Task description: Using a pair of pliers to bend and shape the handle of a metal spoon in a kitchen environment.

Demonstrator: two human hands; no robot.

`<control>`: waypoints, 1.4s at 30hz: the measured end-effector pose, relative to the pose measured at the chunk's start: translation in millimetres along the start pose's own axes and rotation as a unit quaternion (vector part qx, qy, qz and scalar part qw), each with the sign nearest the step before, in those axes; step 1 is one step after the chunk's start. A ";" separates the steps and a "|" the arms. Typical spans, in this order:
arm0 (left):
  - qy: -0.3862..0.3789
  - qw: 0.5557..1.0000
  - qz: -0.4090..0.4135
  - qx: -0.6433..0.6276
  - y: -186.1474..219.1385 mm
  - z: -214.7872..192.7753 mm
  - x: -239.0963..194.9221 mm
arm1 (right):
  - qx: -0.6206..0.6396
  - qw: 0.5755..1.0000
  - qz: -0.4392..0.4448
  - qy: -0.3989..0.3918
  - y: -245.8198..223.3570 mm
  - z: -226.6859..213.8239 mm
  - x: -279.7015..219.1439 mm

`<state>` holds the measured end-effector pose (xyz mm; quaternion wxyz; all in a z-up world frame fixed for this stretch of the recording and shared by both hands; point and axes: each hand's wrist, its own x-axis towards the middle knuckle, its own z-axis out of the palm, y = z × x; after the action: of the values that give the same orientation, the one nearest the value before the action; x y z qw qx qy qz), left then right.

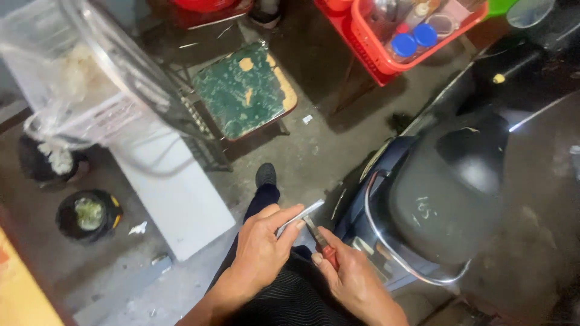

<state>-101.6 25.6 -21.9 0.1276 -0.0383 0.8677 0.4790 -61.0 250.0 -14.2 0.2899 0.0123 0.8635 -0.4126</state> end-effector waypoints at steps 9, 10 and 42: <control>-0.067 0.997 0.011 0.047 3.2 -14.5 131.3 | 0.038 0.999 0.016 0.005 -22.6 -45.1 99.8; -0.068 0.996 0.010 0.050 10.8 -23.1 143.6 | 0.041 0.999 0.015 0.004 -30.8 -51.5 112.4; -0.145 0.954 0.259 0.030 103.2 6.7 409.6 | 0.026 0.998 0.061 0.023 5.1 -221.8 295.1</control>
<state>-514.9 109.6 -46.3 0.1249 0.2621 0.8337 0.4697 -413.8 348.6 -59.6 0.2948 0.0822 0.8563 -0.4161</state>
